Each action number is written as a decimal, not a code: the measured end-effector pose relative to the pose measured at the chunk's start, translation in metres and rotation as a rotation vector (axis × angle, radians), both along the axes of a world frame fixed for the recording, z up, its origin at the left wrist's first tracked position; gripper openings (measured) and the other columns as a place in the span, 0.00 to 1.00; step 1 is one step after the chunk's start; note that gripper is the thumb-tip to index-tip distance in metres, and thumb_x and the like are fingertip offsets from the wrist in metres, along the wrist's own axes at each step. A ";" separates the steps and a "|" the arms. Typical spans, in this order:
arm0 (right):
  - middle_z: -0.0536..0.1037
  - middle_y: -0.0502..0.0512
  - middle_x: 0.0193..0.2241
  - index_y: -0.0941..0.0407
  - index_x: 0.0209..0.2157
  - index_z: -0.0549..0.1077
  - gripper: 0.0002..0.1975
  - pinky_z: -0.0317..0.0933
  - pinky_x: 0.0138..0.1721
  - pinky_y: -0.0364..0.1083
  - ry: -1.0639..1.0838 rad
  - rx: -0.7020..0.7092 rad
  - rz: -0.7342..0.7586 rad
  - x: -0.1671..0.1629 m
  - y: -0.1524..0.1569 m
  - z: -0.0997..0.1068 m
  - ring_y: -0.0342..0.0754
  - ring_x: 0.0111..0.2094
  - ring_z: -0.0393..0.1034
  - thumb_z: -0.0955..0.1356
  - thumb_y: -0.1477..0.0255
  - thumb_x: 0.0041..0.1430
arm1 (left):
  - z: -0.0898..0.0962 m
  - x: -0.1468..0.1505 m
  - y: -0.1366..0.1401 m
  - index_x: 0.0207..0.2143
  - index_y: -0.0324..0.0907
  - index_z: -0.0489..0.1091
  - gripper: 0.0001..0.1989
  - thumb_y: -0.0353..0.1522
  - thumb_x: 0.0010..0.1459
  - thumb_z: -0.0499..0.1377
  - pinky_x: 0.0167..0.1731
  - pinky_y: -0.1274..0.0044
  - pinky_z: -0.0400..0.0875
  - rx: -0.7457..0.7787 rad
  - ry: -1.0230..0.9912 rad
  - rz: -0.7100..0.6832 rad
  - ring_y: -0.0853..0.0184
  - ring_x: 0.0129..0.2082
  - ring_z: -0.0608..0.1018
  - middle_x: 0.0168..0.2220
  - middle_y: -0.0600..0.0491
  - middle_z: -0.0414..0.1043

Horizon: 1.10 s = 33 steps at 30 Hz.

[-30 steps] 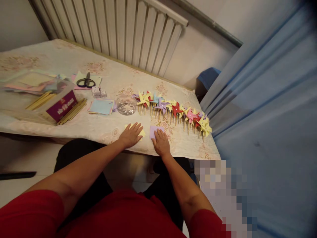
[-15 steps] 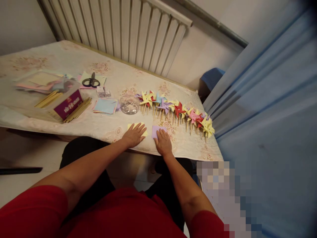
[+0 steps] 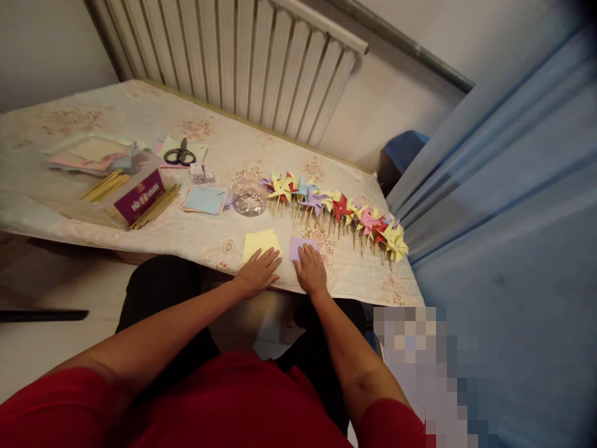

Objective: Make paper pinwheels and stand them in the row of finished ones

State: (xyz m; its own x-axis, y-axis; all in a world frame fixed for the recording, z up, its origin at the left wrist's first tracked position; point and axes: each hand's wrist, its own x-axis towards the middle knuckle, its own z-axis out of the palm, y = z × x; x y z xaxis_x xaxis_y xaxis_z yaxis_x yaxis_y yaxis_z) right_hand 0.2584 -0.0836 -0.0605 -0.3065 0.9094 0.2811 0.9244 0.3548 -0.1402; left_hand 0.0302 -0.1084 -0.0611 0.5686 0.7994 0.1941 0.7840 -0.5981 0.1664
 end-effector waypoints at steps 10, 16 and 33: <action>0.64 0.66 0.65 0.61 0.62 0.66 0.25 0.47 0.67 0.60 0.011 0.004 -0.009 -0.001 -0.001 0.001 0.59 0.68 0.53 0.61 0.63 0.69 | 0.030 -0.057 0.058 0.56 0.37 0.69 0.23 0.38 0.62 0.55 0.58 0.62 0.63 -0.054 -0.156 0.423 0.53 0.59 0.67 0.59 0.41 0.68; 0.64 0.66 0.65 0.61 0.62 0.66 0.25 0.46 0.67 0.59 0.018 0.002 -0.007 0.000 -0.001 0.000 0.59 0.68 0.53 0.61 0.63 0.69 | 0.040 -0.050 0.086 0.51 0.44 0.73 0.20 0.42 0.58 0.60 0.51 0.64 0.67 -0.180 -0.011 0.341 0.52 0.54 0.69 0.55 0.46 0.72; 0.65 0.65 0.65 0.61 0.62 0.66 0.25 0.46 0.67 0.59 0.006 0.015 -0.010 -0.001 -0.001 0.001 0.59 0.67 0.54 0.62 0.63 0.69 | 0.076 -0.021 0.106 0.50 0.40 0.70 0.28 0.39 0.46 0.70 0.51 0.64 0.66 -0.443 0.188 0.396 0.48 0.57 0.66 0.55 0.39 0.66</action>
State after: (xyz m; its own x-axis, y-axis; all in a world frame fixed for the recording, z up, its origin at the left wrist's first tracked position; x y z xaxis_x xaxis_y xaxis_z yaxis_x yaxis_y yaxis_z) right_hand 0.2576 -0.0842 -0.0600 -0.2957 0.9080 0.2967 0.9271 0.3477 -0.1402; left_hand 0.0089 -0.0022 0.0145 0.2046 0.9383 -0.2788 0.9722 -0.1617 0.1693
